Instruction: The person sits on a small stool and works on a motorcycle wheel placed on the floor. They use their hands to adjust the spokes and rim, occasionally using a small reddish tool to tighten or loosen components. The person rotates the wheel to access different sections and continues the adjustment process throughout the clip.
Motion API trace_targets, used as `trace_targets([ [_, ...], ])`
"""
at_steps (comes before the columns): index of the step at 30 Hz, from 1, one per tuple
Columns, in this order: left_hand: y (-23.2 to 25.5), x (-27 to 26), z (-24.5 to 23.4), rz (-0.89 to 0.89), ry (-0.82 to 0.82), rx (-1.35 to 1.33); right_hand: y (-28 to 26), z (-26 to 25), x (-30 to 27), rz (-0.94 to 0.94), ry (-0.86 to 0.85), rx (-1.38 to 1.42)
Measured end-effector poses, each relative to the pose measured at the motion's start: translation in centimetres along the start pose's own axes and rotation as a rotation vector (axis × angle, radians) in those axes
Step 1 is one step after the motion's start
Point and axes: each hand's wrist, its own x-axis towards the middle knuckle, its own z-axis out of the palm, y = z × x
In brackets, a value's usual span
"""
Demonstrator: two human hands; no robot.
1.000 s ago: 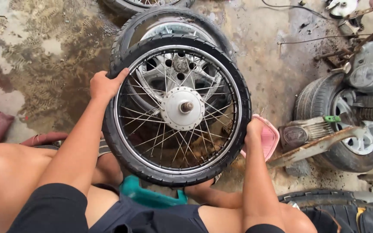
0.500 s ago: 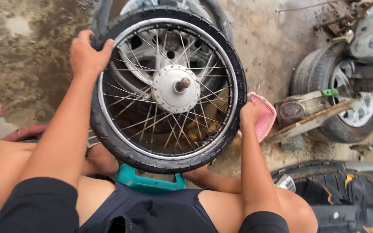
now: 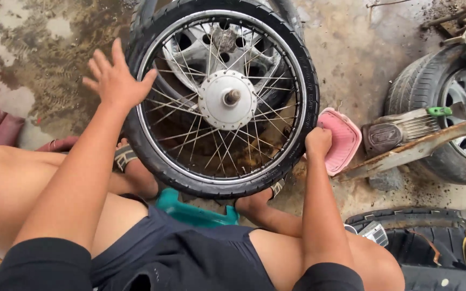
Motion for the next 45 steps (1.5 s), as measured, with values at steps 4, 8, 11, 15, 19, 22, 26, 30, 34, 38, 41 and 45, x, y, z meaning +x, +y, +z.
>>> trace_targets([
  [4,-5.9,0.2,5.8,-0.122,-0.063,-0.108,-0.8,-0.4,-1.4,-0.109,0.112,-0.107],
  [8,-9.1,2.5,11.3,0.021,0.231,-0.252,-3.1,-1.3,-3.4,-0.067,0.152,-0.006],
  [11,-10.6,3.1,13.3,0.036,0.305,-0.218,-3.9,-0.8,-4.2,-0.078,0.257,0.053],
  [15,-9.4,3.5,11.9,0.049,0.242,-0.218,-3.4,0.2,-3.6,-0.178,0.412,0.092],
  [19,-7.6,3.6,9.4,0.105,0.203,-0.229,-1.3,1.0,-3.7,-0.184,0.449,0.100],
  [22,-6.9,3.1,8.8,0.149,0.222,-0.230,1.7,2.6,-0.9,-0.110,0.529,0.043],
  [26,-7.1,3.3,9.3,0.131,0.219,-0.221,1.1,2.0,-1.6,-0.114,0.525,0.048],
  [30,-7.0,2.4,9.3,0.111,0.223,-0.237,-0.8,1.1,-3.7,-0.152,0.509,0.072],
  [34,-6.7,1.9,9.2,0.106,0.246,-0.273,0.0,1.8,-2.0,-0.153,0.534,0.052],
  [38,-6.3,2.0,9.0,0.111,0.248,-0.277,0.9,2.2,-0.4,-0.148,0.567,0.020],
  [41,-6.5,2.5,9.3,0.109,0.247,-0.272,1.8,3.0,1.7,-0.136,0.578,0.003],
  [45,-6.8,2.6,9.7,0.104,0.240,-0.272,1.7,2.8,0.9,-0.168,0.570,0.036],
])
